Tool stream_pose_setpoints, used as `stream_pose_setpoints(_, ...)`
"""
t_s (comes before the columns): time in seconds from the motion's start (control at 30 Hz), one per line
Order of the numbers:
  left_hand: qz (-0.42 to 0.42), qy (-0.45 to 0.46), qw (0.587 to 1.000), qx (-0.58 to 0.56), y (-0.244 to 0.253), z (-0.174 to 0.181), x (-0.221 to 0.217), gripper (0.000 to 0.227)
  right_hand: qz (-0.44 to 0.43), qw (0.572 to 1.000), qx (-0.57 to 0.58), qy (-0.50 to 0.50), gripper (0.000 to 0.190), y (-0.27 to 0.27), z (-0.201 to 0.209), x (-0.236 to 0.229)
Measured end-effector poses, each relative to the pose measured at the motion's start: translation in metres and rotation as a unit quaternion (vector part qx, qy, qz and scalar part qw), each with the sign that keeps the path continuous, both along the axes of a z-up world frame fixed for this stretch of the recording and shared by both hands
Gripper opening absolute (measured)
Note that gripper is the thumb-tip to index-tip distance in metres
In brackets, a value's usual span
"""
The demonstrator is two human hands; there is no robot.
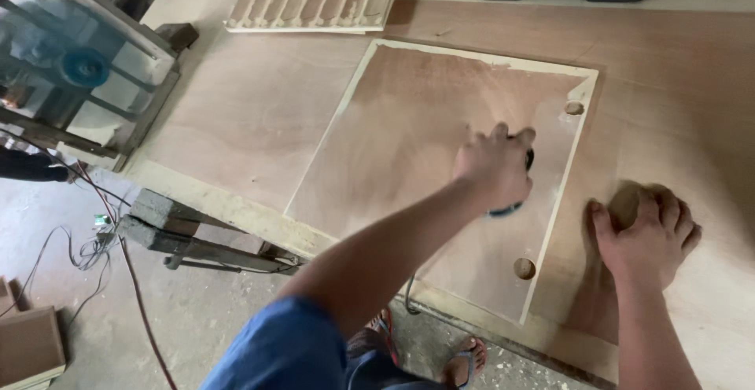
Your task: The person sands the surface of a square wooden panel using a power sander, holding the panel steady with one hand while moving the tool across the wood.
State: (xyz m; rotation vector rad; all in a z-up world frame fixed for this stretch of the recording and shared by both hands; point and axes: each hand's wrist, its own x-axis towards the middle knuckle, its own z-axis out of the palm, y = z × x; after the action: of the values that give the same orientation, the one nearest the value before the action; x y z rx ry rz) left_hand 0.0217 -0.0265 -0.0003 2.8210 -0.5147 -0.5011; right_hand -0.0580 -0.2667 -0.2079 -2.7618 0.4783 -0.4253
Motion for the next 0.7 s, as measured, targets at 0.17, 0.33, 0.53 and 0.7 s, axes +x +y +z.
stream_pose_setpoints(0.17,0.021,0.007,1.0,0.01,-0.006,0.005,0.048,0.065,-0.018,0.999,0.014,0.023,0.082,0.0,0.003,0.001)
stream_pose_setpoints(0.33,0.022,-0.041,0.999,0.009,-0.015,-0.014,0.06,0.068,0.022,0.982,-0.129,-0.139,0.058,0.005,0.004,-0.004)
stream_pose_setpoints(0.53,-0.035,-0.023,0.998,0.036,-0.001,-0.015,0.036,0.075,-0.032,0.999,-0.019,0.025,0.081,-0.002,-0.015,0.003)
stream_pose_setpoints(0.7,-0.051,0.008,0.997,0.052,0.032,-0.006,-0.004,0.069,-0.028,0.999,0.022,0.021,0.08,0.007,0.007,0.0)
